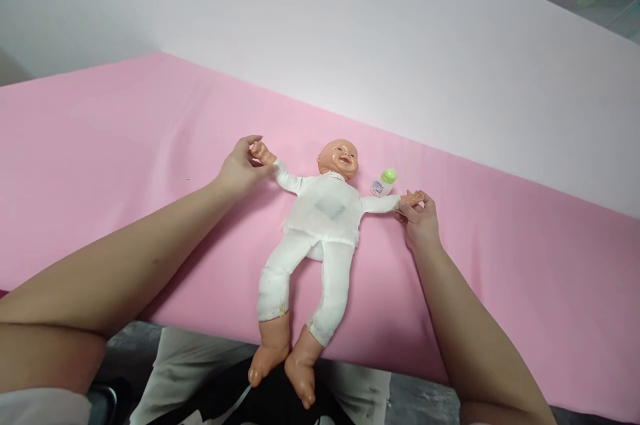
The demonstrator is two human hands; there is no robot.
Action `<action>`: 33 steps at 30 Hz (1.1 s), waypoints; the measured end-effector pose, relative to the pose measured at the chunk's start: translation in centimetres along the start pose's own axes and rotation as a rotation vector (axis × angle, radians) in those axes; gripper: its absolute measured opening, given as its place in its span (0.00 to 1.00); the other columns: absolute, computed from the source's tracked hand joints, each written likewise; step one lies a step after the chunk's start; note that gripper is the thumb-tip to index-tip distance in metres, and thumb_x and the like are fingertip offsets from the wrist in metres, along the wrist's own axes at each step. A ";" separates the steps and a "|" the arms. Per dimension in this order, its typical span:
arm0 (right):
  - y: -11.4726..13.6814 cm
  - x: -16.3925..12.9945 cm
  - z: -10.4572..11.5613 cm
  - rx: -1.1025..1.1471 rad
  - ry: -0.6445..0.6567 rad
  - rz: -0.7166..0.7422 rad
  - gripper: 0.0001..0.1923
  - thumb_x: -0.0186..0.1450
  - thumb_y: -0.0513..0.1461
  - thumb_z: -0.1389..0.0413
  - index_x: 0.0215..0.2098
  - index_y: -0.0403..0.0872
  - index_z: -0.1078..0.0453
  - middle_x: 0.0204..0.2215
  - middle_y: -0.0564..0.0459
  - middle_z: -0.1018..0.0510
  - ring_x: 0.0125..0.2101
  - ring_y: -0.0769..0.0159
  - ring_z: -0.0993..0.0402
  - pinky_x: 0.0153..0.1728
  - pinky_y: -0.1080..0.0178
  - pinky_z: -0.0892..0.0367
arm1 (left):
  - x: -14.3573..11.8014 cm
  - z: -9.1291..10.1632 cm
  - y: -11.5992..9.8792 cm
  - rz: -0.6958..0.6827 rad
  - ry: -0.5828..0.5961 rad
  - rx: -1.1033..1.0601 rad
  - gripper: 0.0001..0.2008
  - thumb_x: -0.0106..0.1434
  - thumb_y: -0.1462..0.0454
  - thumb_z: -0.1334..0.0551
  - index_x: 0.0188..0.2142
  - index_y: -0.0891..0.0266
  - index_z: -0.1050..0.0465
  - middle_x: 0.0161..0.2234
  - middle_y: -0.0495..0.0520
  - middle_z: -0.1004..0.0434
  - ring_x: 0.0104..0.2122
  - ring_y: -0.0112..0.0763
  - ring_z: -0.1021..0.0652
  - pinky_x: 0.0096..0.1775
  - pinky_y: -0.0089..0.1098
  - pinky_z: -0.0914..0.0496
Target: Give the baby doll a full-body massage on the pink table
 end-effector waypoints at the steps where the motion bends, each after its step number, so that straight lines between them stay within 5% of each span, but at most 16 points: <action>1: -0.3 0.3 0.2 0.016 -0.013 -0.017 0.50 0.50 0.50 0.22 0.62 0.52 0.41 0.53 0.43 0.20 0.42 0.60 0.17 0.46 0.52 0.17 | 0.6 0.2 0.8 0.052 -0.009 -0.027 0.41 0.53 0.58 0.25 0.64 0.57 0.35 0.53 0.58 0.21 0.39 0.34 0.20 0.39 0.35 0.23; 7: -0.7 0.7 0.7 0.016 -0.044 0.040 0.53 0.47 0.47 0.21 0.62 0.51 0.43 0.53 0.43 0.20 0.50 0.57 0.18 0.57 0.49 0.22 | 1.5 1.1 3.2 0.175 -0.058 -0.009 0.31 0.48 0.58 0.22 0.48 0.57 0.31 0.43 0.55 0.21 0.35 0.35 0.22 0.36 0.37 0.25; 15: -0.8 -0.1 1.7 -0.046 -0.112 0.058 0.48 0.49 0.46 0.23 0.60 0.51 0.42 0.51 0.43 0.19 0.46 0.60 0.18 0.51 0.54 0.20 | 0.8 0.9 2.8 0.013 0.050 0.369 0.21 0.54 0.50 0.26 0.40 0.55 0.28 0.40 0.58 0.20 0.41 0.50 0.21 0.45 0.49 0.26; 18: -0.8 -0.2 1.9 -0.121 -0.130 0.015 0.47 0.50 0.46 0.23 0.60 0.52 0.41 0.48 0.47 0.19 0.37 0.62 0.19 0.38 0.59 0.19 | 0.6 0.1 2.2 -0.118 0.104 0.534 0.19 0.57 0.50 0.29 0.43 0.57 0.24 0.48 0.65 0.20 0.53 0.62 0.23 0.55 0.59 0.28; 22: -0.4 -0.3 2.1 -0.169 -0.166 -0.014 0.42 0.51 0.45 0.24 0.57 0.52 0.39 0.38 0.54 0.19 0.29 0.66 0.23 0.27 0.65 0.25 | -1.5 -1.5 0.8 -0.312 0.146 0.680 0.35 0.56 0.51 0.29 0.61 0.60 0.25 0.68 0.73 0.33 0.68 0.75 0.36 0.65 0.69 0.38; 25: -0.2 -0.4 1.9 -0.124 -0.174 -0.016 0.40 0.51 0.45 0.26 0.55 0.52 0.39 0.35 0.57 0.21 0.27 0.68 0.25 0.25 0.67 0.26 | -5.6 -4.2 -2.1 -0.624 0.326 0.606 0.41 0.57 0.54 0.29 0.69 0.58 0.32 0.74 0.69 0.41 0.73 0.69 0.40 0.69 0.66 0.42; 28: -0.2 -0.4 1.8 -0.094 -0.184 -0.015 0.39 0.51 0.44 0.26 0.55 0.51 0.39 0.36 0.57 0.21 0.28 0.68 0.24 0.26 0.67 0.26 | -10.8 -6.6 -4.8 -0.941 0.519 0.478 0.35 0.63 0.58 0.32 0.70 0.55 0.32 0.75 0.67 0.40 0.75 0.63 0.40 0.71 0.63 0.42; 33: -0.7 -0.1 2.2 -0.122 -0.197 -0.007 0.38 0.52 0.43 0.27 0.56 0.51 0.39 0.40 0.55 0.21 0.31 0.68 0.22 0.28 0.67 0.24 | -16.2 -8.3 -6.0 -1.212 0.627 0.327 0.34 0.66 0.54 0.32 0.69 0.58 0.32 0.71 0.69 0.32 0.74 0.56 0.37 0.73 0.56 0.41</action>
Point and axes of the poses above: each hand's wrist, its own x-axis towards the middle knuckle, its own z-axis out of the back of the hand, y = z × x, the point moved 7 cm from there along x, towards the middle knuckle
